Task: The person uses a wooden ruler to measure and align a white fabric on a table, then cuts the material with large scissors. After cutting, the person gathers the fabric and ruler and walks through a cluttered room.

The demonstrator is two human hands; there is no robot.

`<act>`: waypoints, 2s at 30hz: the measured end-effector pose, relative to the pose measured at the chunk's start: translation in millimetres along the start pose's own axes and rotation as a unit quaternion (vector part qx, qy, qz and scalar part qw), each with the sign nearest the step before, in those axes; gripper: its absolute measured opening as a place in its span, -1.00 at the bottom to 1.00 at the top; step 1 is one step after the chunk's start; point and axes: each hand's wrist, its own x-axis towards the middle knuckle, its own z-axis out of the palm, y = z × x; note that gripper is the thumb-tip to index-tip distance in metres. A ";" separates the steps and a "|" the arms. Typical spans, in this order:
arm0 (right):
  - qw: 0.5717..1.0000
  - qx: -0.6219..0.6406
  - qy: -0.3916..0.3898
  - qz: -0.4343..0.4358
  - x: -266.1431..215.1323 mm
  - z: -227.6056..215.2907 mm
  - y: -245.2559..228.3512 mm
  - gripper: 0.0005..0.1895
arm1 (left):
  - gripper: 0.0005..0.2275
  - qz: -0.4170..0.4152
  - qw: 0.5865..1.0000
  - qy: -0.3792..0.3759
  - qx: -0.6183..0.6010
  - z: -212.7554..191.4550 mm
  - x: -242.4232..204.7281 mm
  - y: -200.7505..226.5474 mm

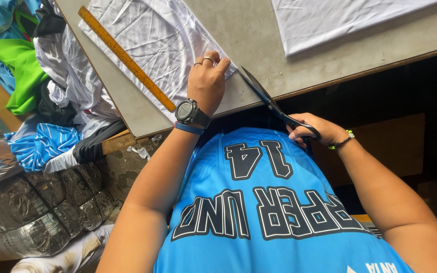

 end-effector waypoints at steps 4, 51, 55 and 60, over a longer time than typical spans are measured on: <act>1.000 0.003 -0.002 0.006 0.9 -1.4 2.4 -0.74 | -0.85 -0.001 1.000 0.003 -0.016 -9.7 3.2 5.8; 0.998 0.041 -0.044 -0.019 3.2 1.6 0.4 -0.74 | -0.88 -0.069 0.987 -0.059 -0.131 -11.5 3.0 1.2; 0.996 0.060 -0.050 -0.034 1.5 0.4 3.7 -0.77 | -0.87 -0.076 0.987 -0.055 -0.132 -8.8 1.5 1.0; 0.996 0.037 -0.050 -0.057 -6.7 -0.9 11.1 -0.75 | -0.88 -0.080 0.988 -0.048 -0.126 -7.9 1.3 2.8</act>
